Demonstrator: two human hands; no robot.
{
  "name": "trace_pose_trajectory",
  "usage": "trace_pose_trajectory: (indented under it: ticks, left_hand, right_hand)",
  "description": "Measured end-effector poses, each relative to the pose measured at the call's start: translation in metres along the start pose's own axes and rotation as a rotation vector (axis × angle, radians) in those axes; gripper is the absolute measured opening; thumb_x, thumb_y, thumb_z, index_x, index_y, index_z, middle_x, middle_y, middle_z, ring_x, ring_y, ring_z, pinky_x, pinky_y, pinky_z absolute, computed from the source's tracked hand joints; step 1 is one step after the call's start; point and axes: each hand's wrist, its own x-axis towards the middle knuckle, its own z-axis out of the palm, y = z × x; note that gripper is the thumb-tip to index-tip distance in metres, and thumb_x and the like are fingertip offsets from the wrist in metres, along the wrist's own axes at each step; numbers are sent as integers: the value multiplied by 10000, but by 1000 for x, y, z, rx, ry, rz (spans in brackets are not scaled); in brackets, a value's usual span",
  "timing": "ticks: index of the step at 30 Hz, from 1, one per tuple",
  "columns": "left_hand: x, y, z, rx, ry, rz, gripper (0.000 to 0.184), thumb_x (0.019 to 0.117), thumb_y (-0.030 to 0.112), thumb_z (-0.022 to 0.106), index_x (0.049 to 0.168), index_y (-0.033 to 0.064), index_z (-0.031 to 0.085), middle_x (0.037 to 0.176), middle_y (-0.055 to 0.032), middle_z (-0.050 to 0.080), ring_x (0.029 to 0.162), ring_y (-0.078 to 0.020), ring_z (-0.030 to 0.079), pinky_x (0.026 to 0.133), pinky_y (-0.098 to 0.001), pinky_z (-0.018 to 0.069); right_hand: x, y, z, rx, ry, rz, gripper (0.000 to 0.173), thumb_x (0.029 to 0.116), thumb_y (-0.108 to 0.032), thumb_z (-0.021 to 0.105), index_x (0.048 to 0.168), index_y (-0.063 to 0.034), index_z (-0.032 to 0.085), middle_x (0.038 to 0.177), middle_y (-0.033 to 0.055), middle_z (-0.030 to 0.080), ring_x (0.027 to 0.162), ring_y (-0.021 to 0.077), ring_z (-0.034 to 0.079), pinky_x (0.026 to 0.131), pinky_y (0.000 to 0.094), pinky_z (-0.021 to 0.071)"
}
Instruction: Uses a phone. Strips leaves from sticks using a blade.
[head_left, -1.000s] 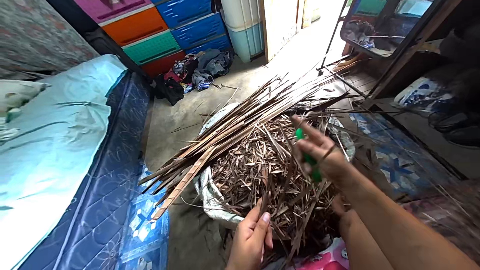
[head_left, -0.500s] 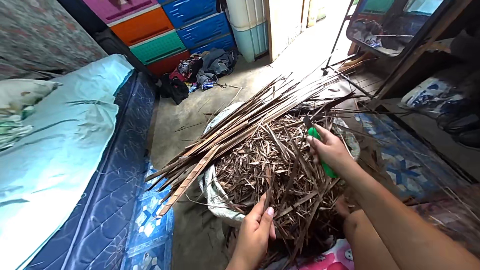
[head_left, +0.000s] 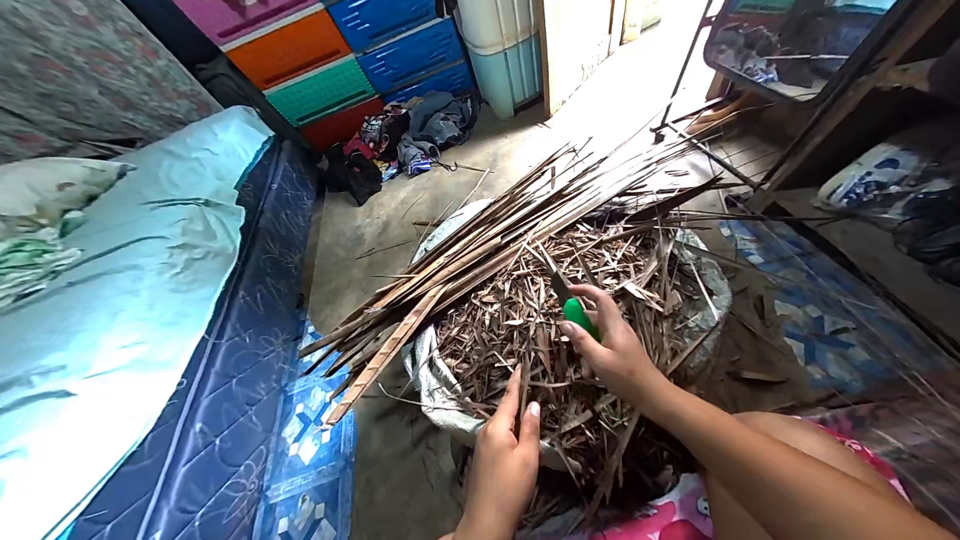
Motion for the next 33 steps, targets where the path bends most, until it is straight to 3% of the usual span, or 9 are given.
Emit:
trace_pose_trajectory:
  ticks: [2, 5, 9, 18, 22, 25, 29, 31, 33]
  left_hand:
    - [1, -1, 0, -3, 4, 23, 498, 1036, 206, 529, 1519, 90, 495, 886, -36, 720, 555, -45, 576, 579, -248, 529]
    - [2, -4, 3, -55, 10, 60, 484, 1031, 190, 543, 1493, 49, 512, 865, -31, 715, 542, -27, 561, 553, -221, 512]
    - [0, -1, 5, -126, -19, 36, 499, 1023, 158, 550, 1503, 36, 491, 857, -19, 701, 531, -6, 529, 550, -197, 495]
    - [-2, 2, 6, 29, 3, 57, 500, 1037, 165, 535, 1532, 112, 487, 1352, -69, 669, 767, -35, 664, 732, -260, 548]
    - [-1, -6, 13, 30, 73, 186, 504, 1004, 109, 529, 1503, 50, 510, 1389, -86, 648, 724, -11, 657, 685, -224, 549]
    - [-2, -2, 12, 58, 34, 136, 513, 1035, 140, 505, 1545, 103, 467, 1470, -52, 590, 829, -21, 677, 784, -248, 549]
    - [-5, 1, 12, 99, 30, 131, 498, 1027, 135, 507, 1524, 93, 499, 1430, -75, 623, 918, -55, 698, 856, -283, 548]
    - [-7, 2, 13, 112, 38, 124, 411, 1028, 139, 520, 1426, 81, 605, 1356, -63, 672, 771, -27, 665, 744, -271, 544]
    - [-8, 2, 13, 125, 36, 158, 474, 1023, 130, 524, 1494, 79, 534, 1156, -81, 739, 612, -36, 591, 629, -263, 528]
  right_hand:
    - [-1, -7, -9, 34, -173, 31, 416, 1041, -235, 554, 1408, -64, 459, 883, 13, 641, 588, 61, 581, 511, 244, 512]
    - [2, -9, -10, 88, -506, 232, 506, 1057, -192, 527, 1533, -96, 384, 918, 51, 632, 577, 99, 579, 496, 265, 504]
    - [2, -4, -3, 251, -526, 275, 614, 1067, -180, 483, 1635, -156, 249, 884, 50, 618, 508, 97, 544, 448, 251, 487]
    - [2, -9, -3, 307, -410, 370, 601, 1088, -171, 514, 1635, -147, 265, 863, 28, 601, 528, 85, 539, 467, 229, 478]
    - [4, -11, -6, 333, -402, 376, 593, 1088, -168, 517, 1629, -145, 277, 865, 19, 593, 528, 73, 534, 461, 212, 470]
    - [4, -12, -7, 327, -373, 376, 586, 1085, -156, 523, 1624, -144, 296, 875, 24, 599, 532, 74, 532, 460, 212, 464]
    - [6, -14, -9, 266, -315, 339, 601, 1088, -166, 524, 1633, -122, 275, 848, 23, 594, 534, 73, 533, 474, 217, 470]
    - [9, -15, -14, 256, -285, 326, 599, 1087, -166, 526, 1631, -116, 279, 823, 14, 588, 539, 73, 539, 477, 215, 469]
    - [12, -16, -19, 260, -268, 324, 595, 1088, -167, 528, 1628, -116, 285, 828, 16, 595, 538, 70, 540, 476, 210, 467]
